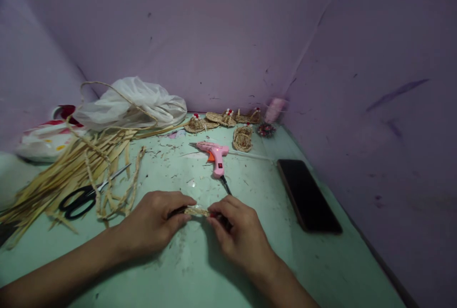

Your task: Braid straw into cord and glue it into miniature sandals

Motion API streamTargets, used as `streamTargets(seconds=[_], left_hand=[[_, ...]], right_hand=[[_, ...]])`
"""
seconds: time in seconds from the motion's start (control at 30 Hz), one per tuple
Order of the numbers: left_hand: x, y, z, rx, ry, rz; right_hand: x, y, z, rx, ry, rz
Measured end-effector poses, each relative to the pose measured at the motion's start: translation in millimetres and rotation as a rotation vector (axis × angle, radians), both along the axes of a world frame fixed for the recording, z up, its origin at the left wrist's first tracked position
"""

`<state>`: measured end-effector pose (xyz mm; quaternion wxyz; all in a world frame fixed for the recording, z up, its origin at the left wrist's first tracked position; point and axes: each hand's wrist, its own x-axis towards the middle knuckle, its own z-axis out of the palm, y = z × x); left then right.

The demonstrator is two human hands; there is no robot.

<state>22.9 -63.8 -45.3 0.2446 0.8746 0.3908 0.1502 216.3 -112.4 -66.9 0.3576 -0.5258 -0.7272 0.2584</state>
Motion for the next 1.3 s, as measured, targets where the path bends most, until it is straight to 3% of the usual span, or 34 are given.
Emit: streamTargets(seconds=[0.17, 0.4, 0.63, 0.7, 0.77, 0.9, 0.97, 1.0, 1.07, 1.17, 1.23, 1.3], left_hand=[[0.9, 0.1, -0.8, -0.011, 0.021, 0.084], [6.3, -5.8, 0.4, -0.037, -0.029, 0.032], [9.7, -6.1, -5.1, -0.048, -0.029, 0.175], [8.0, -5.2, -3.8, -0.037, -0.025, 0.159], [5.4, -7.5, 0.0, 0.081, -0.064, 0.114], [6.2, -31.0, 1.7, 0.582, -0.271, 0.044], [11.9, -46.9, -5.4, 0.664, -0.285, -0.154], [15.5, -52.8, -9.9, 0.613, -0.278, -0.191], [21.8, -56.6, -17.2, 0.301, -0.264, -0.133], [24.5, -43.4, -18.3, -0.194, -0.362, 0.184], [22.7, -30.5, -15.3, -0.394, -0.48, 0.338], [20.8, -21.9, -14.0, -0.505, -0.611, 0.373]], right_hand=[[-2.2, 0.3, 1.2, -0.036, 0.0, -0.031], [-5.7, -3.8, 0.3, -0.012, -0.019, -0.012], [-8.6, -5.7, 0.2, -0.043, -0.001, -0.036], [-8.5, -5.7, 0.1, -0.051, 0.017, -0.021], [-8.9, -4.9, 0.2, -0.089, 0.076, -0.049], [-12.8, -2.0, 0.3, -0.38, 0.406, -0.199], [-15.3, -1.4, 1.2, -0.55, 0.576, -0.249], [-16.3, -1.5, 2.2, -0.608, 0.646, -0.26], [-17.9, -2.5, 5.0, -0.658, 0.744, -0.249], [-19.0, -4.7, 9.0, -0.609, 0.778, -0.202], [-20.2, -5.8, 9.1, -0.566, 0.739, -0.186], [-22.8, -6.5, 6.6, -0.578, 0.716, -0.167]])
